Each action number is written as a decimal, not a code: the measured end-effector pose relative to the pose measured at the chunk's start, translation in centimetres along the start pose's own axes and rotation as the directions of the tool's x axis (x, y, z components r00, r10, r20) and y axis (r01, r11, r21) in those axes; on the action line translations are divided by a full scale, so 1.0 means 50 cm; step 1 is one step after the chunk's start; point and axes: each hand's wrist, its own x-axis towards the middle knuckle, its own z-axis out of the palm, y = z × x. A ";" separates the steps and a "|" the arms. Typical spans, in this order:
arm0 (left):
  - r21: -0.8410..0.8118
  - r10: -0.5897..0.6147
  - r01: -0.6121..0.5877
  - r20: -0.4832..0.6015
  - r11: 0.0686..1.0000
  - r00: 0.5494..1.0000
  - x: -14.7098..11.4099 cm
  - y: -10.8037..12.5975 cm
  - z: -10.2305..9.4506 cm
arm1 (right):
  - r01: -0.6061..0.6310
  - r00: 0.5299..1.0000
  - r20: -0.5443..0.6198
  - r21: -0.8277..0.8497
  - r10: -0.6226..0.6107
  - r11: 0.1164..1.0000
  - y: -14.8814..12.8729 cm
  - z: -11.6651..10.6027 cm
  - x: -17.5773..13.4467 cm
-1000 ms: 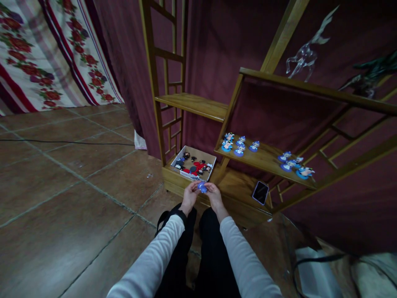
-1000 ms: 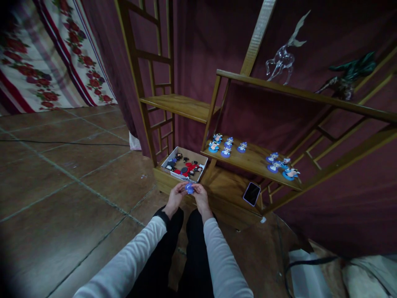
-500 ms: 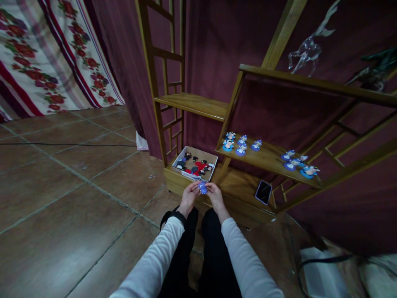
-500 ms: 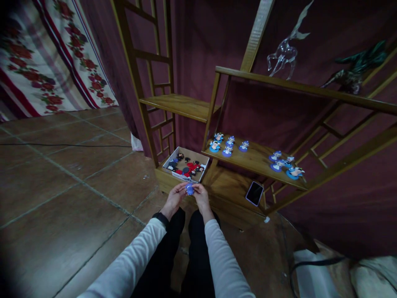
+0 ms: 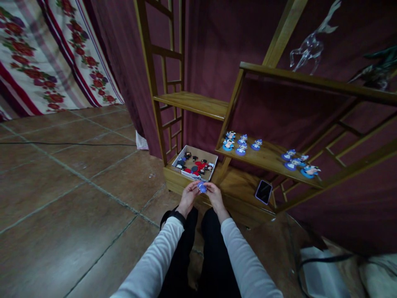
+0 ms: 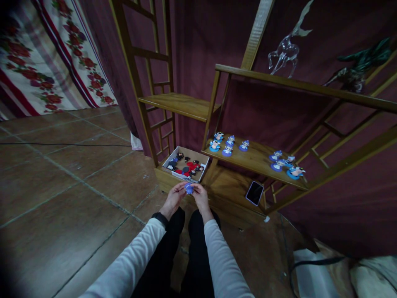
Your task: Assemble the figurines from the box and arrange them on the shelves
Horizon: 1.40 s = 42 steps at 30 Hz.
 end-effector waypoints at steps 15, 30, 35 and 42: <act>0.031 -0.103 0.104 -0.034 0.994 0.994 0.011 -0.007 0.012 | -0.197 0.977 -0.069 0.104 0.204 0.975 0.016 -0.007 0.004; -0.019 -0.196 0.196 -0.003 0.980 0.981 0.026 -0.016 -0.007 | -0.172 0.981 -0.080 0.068 0.177 0.983 0.011 -0.013 0.005; -0.002 -0.165 0.165 -0.041 0.986 0.985 0.023 -0.016 -0.002 | -0.199 0.978 -0.053 0.064 0.203 0.978 0.011 -0.013 0.004; 0.008 -0.140 0.141 -0.076 0.990 0.987 0.018 -0.013 0.006 | -0.231 0.969 -0.067 0.098 0.238 0.968 0.005 -0.009 0.003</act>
